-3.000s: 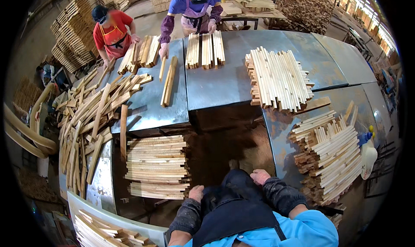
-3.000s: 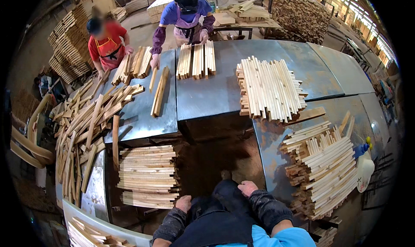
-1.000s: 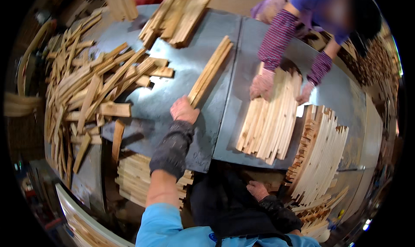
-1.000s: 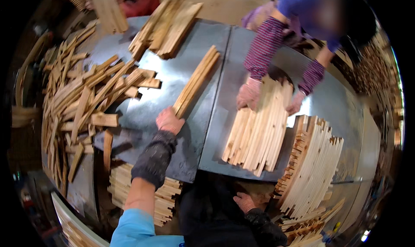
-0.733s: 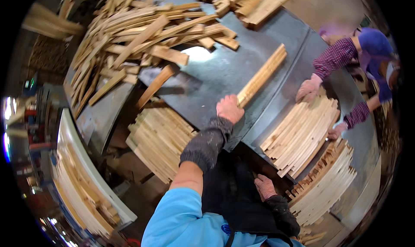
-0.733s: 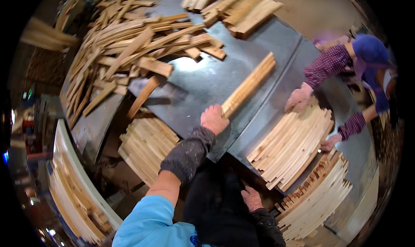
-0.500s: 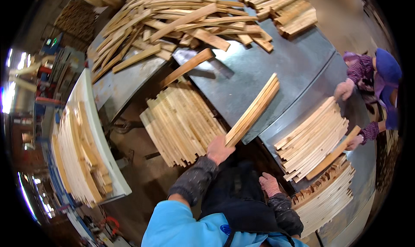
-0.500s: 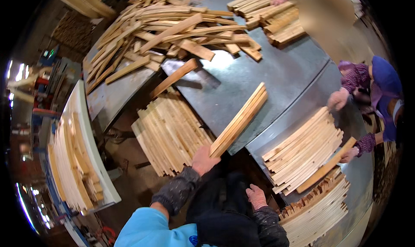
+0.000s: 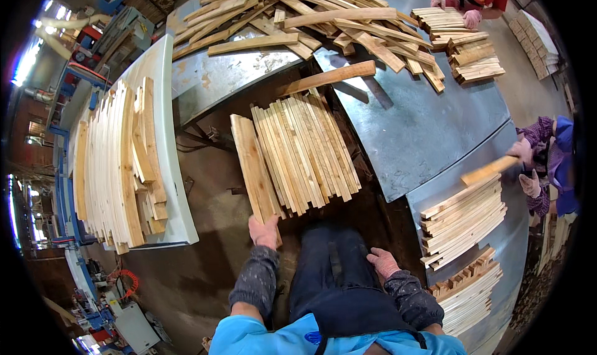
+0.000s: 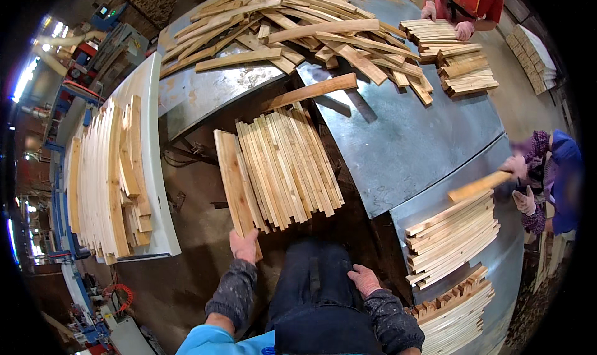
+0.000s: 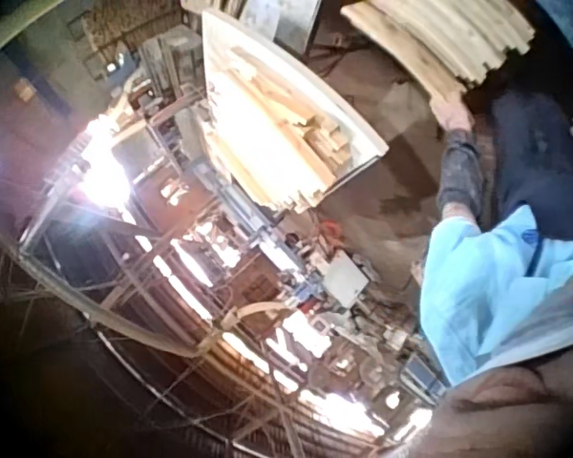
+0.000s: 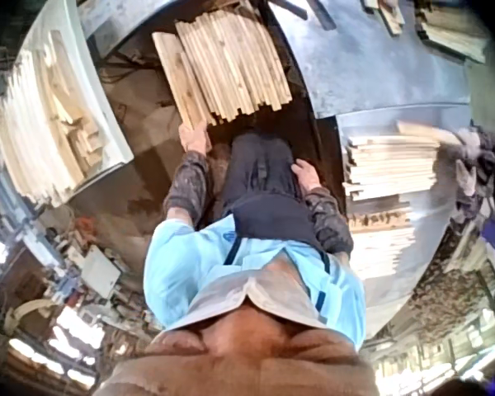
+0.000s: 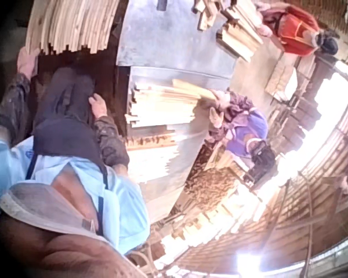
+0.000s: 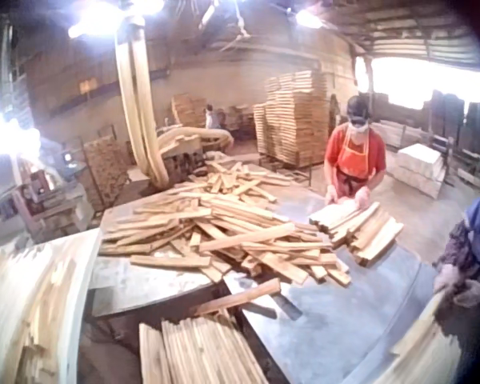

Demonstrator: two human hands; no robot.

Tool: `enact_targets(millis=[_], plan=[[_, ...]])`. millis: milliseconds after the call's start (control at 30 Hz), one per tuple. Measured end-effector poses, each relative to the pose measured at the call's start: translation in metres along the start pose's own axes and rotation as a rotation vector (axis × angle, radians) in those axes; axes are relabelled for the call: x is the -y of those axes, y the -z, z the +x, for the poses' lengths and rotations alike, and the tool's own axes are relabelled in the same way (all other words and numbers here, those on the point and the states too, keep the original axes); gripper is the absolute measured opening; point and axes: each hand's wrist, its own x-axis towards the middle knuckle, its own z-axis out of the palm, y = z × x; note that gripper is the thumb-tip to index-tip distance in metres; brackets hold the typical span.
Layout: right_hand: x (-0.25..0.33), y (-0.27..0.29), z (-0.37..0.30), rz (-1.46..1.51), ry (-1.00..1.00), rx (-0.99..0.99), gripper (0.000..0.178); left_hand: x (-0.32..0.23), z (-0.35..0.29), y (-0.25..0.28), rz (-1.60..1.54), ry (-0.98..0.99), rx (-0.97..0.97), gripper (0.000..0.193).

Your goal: The person picks up bundles of thin wooden planks from a metal table and stacks them onto a conveyor belt. They repeatedly gather planks, align them, and place them in a neat pile on the moving belt while other workers sort wood nearby.

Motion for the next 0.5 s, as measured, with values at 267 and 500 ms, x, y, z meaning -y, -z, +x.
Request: enact_targets(millis=[267,500], plan=[[0.114,-0.045,-0.031,0.099,-0.296,-0.012,0.063,0.046,0.137,-0.047,0.378,0.144,0.008,0.091],[0.12,-0.09,-0.021,0.185,-0.305,0.037,0.055,0.029,0.133,-0.064,0.795,-0.032,0.302,0.1]])
